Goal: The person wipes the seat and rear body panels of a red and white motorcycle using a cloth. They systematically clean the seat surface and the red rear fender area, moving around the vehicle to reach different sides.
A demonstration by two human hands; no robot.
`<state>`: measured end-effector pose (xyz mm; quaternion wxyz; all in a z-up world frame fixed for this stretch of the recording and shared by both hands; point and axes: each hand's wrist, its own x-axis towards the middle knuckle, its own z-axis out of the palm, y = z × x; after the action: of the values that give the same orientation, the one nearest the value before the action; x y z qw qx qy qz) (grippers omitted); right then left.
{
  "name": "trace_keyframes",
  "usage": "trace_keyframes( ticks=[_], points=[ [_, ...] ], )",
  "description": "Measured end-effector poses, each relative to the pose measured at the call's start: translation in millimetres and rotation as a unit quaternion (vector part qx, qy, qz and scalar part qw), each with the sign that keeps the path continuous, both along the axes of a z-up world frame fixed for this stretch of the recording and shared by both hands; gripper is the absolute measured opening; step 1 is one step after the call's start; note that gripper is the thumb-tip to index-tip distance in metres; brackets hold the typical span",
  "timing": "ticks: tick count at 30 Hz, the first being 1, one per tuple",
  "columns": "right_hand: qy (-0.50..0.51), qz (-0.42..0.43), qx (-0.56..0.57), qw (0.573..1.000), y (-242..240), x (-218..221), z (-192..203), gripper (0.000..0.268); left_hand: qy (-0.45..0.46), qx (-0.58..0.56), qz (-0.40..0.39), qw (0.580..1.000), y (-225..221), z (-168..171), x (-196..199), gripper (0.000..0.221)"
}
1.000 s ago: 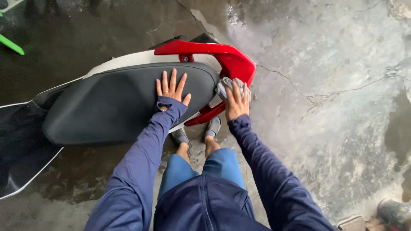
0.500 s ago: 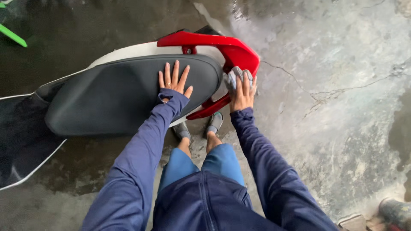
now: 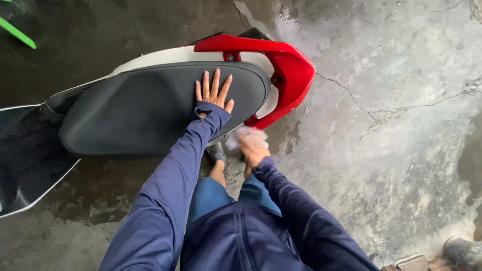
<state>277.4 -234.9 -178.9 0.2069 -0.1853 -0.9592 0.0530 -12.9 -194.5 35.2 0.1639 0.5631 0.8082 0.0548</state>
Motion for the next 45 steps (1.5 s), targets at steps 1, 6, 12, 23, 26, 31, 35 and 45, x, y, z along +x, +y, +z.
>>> trace_keyframes(
  ticks=[1, 6, 12, 23, 26, 31, 35, 45],
  points=[
    [0.000, 0.000, 0.000, 1.000, 1, 2, 39, 0.045, 0.000, 0.000, 0.000, 1.000, -2, -2, 0, 0.098],
    [0.000, -0.062, -0.093, 0.994, 31, 12, 155, 0.080, -0.002, -0.017, 0.000, 1.000, -1, -4, 1, 0.099],
    [-0.021, 0.043, -0.087, 0.995, 24, 1, 132, 0.048, 0.006, -0.013, -0.004, 1.000, -2, 5, -1, 0.099],
    [0.060, -0.159, 0.052, 0.984, 163, -2, 195, 0.048, 0.009, -0.002, 0.003, 1.000, 0, -1, -1, 0.100],
    [0.035, -0.201, 0.034, 0.978, 225, 3, 175, 0.062, 0.012, -0.004, 0.001, 1.000, -1, -1, 1, 0.099],
    [-0.027, -0.294, -0.057, 0.954, 229, -10, 207, 0.066, 0.016, -0.012, 0.003, 1.000, -3, -1, 1, 0.098],
    [-0.075, -0.244, -0.054, 0.965, 235, -22, 219, 0.067, 0.017, -0.004, 0.005, 1.000, -1, -5, 2, 0.099],
    [-0.031, -0.144, 0.072, 0.986, 257, -69, 224, 0.064, 0.015, 0.009, 0.003, 1.000, -3, -2, 3, 0.100]
  ],
)
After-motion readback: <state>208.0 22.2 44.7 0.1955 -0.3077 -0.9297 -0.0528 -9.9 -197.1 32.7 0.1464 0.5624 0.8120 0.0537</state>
